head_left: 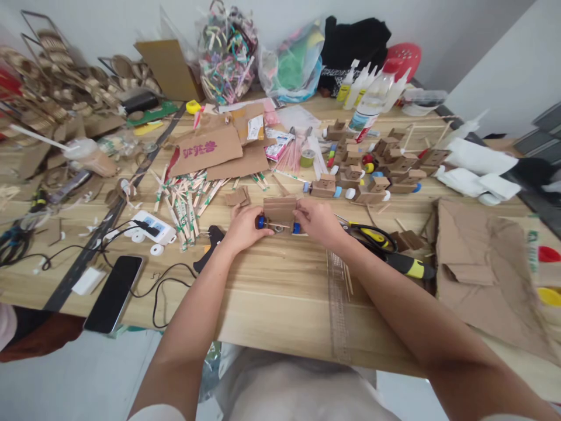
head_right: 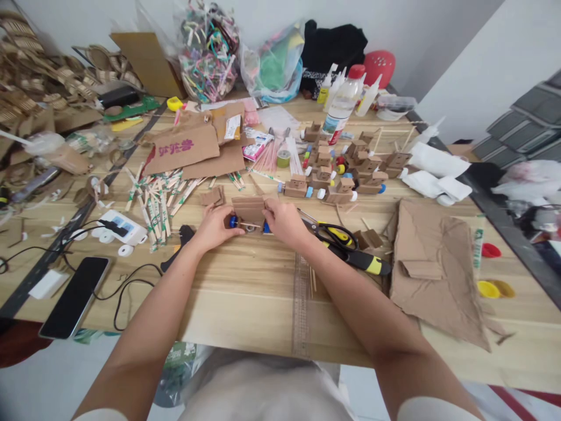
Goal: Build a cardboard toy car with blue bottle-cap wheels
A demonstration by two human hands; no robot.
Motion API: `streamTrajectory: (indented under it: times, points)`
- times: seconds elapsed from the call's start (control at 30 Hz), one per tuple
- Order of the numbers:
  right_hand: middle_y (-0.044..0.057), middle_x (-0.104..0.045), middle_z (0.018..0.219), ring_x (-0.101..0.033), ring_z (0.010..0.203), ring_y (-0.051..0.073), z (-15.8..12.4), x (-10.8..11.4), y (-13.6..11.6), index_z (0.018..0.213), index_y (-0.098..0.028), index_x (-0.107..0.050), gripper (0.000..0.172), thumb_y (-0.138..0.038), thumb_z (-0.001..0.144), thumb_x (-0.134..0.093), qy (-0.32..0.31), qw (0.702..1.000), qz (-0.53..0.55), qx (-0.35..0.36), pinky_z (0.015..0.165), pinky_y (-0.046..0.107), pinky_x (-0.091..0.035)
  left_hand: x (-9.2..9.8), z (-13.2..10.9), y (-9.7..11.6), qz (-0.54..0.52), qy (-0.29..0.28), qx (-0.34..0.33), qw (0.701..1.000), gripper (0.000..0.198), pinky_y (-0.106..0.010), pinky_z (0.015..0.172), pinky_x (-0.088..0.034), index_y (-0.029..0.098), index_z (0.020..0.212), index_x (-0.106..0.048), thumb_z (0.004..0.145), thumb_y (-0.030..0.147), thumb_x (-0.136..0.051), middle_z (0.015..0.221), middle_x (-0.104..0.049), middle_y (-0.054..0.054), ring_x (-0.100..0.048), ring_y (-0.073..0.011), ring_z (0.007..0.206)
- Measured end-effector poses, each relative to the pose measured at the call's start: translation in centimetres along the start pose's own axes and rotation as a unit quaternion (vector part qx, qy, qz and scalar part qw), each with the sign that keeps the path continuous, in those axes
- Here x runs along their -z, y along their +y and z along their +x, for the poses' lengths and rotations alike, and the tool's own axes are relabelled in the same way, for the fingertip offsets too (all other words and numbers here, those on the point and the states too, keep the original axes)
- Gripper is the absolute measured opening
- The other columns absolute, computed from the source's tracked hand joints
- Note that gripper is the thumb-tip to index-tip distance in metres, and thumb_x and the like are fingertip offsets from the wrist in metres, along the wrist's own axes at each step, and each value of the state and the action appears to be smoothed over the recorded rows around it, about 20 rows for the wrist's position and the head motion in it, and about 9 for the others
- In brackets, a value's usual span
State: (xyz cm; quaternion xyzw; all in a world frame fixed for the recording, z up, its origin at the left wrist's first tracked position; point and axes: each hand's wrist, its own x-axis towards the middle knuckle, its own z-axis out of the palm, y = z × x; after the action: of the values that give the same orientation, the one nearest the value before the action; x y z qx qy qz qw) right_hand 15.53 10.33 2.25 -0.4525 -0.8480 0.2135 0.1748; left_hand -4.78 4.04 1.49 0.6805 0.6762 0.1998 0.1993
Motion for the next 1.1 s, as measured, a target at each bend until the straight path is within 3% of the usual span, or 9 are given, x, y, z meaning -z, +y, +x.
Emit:
streamTrajectory:
  times: [0.53, 0.7, 0.87, 1.1]
  points:
    - [0.009, -0.081, 0.087, -0.078, 0.087, 0.028, -0.8, -0.5, 0.4, 0.085, -0.023, -0.065, 0.008, -0.015, 0.088, -0.063, -0.018, 0.998, 0.054, -0.009, 0.077, 0.035, -0.056, -0.1, 0.1, 0.0, -0.015, -0.006, 0.008, 1.0, 0.028, -0.054, 0.12, -0.033, 0.026, 0.097, -0.074, 0.072, 0.019, -0.083, 0.111, -0.081, -0.005, -0.069, -0.0321, 0.118]
    - [0.008, -0.082, 0.098, -0.079, 0.094, 0.025, -1.4, -0.7, 0.4, 0.107, -0.021, -0.063, 0.023, -0.011, 0.086, -0.066, -0.017, 0.995, 0.097, 0.001, 0.081, 0.035, -0.061, -0.1, 0.0, 0.3, -0.015, 0.004, 0.015, 1.0, 0.025, -0.056, 0.118, -0.032, 0.026, 0.093, -0.073, 0.072, 0.023, -0.084, 0.108, -0.081, -0.005, -0.068, -0.0334, 0.117]
    - [0.012, -0.081, 0.108, -0.078, 0.102, 0.029, -2.0, -1.2, 0.5, 0.116, -0.02, -0.062, 0.039, -0.013, 0.08, -0.075, 0.001, 0.994, 0.105, 0.005, 0.088, 0.041, -0.061, -0.4, 0.0, 0.3, -0.013, 0.023, 0.011, 1.0, 0.022, -0.056, 0.117, -0.033, 0.027, 0.09, -0.073, 0.072, 0.028, -0.086, 0.104, -0.081, -0.005, -0.067, -0.0339, 0.116]
    - [0.014, -0.08, 0.106, -0.077, 0.099, 0.032, -2.4, -2.2, 0.6, 0.111, -0.02, -0.065, 0.029, -0.017, 0.083, -0.072, 0.035, 0.996, 0.086, 0.002, 0.085, 0.044, -0.06, -0.5, 0.0, 0.8, 0.003, 0.025, 0.023, 0.999, 0.019, -0.057, 0.119, -0.032, 0.025, 0.086, -0.071, 0.071, 0.022, -0.084, 0.1, -0.08, -0.004, -0.068, -0.0338, 0.114]
